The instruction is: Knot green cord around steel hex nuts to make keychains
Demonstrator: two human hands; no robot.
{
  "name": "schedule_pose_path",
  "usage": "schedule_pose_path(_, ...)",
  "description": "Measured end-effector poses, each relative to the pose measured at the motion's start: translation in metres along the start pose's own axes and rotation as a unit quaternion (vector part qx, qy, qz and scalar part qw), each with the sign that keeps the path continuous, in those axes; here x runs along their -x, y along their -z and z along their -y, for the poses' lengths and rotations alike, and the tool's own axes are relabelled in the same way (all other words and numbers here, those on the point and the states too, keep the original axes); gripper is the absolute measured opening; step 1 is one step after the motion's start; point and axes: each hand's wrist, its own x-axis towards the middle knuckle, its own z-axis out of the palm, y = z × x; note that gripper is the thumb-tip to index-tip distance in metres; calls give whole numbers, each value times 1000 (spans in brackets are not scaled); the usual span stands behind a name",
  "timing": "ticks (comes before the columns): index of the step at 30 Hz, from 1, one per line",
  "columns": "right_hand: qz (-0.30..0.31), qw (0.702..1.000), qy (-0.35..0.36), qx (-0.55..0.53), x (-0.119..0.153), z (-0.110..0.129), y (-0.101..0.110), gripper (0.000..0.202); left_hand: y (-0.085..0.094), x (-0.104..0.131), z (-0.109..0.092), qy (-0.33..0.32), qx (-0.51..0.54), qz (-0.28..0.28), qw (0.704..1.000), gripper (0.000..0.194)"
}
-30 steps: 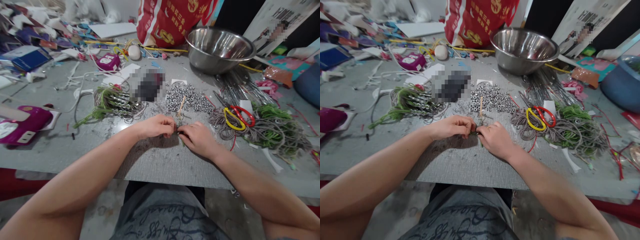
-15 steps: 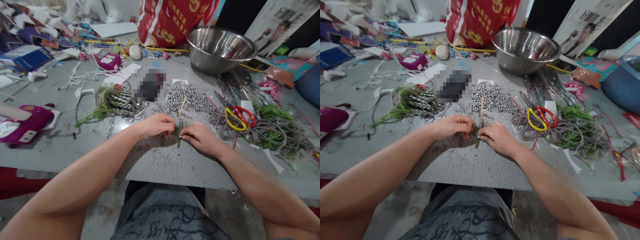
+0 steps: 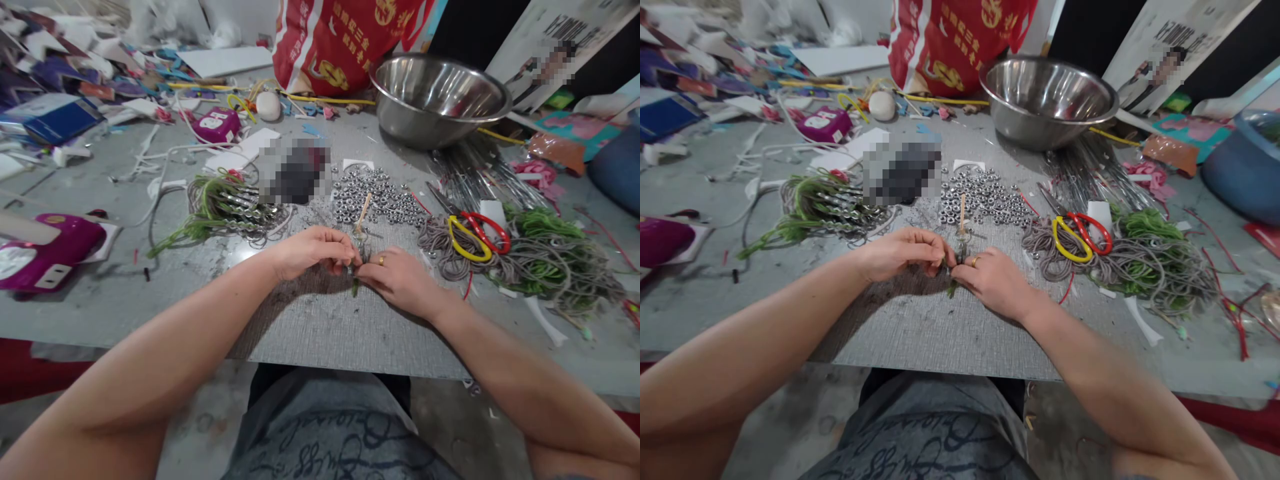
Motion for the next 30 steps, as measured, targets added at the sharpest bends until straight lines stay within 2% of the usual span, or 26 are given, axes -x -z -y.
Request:
schedule_pose_path(4, -19, 999, 43, -3, 0, 7, 5, 27, -3, -1, 0, 9, -25, -12, 1000, 16)
schedule_pose_path(8, 13, 998, 64, -20, 3, 7, 11, 28, -4, -1, 0, 20, -37, -15, 999, 17)
schedule_pose_path(11, 22, 998, 57, -34, 6, 1, 14, 34, -4, -1, -1, 27, -43, -17, 999, 16)
schedule_pose_path(14, 23, 999, 19, -32, 8, -5, 15, 42, -5, -1, -1, 30, -60, -21, 998, 16)
schedule_pose_path(16, -3, 999, -16, -35, 8, -6, 13, 40, -5, -1, -1, 31, -72, -28, 997, 15)
schedule_pose_path(19, -89, 992, -71, -52, 6, -4, 8, 27, -6, -2, -1, 29, -81, -28, 996, 14)
schedule_pose_path(21, -132, 985, -87, -61, 4, -2, 5, 27, -6, -2, 0, 26, -81, -21, 996, 12)
schedule_pose_path(30, -122, 987, -86, -57, -4, 1, -2, 26, -9, -3, -1, 32, -76, -36, 996, 7)
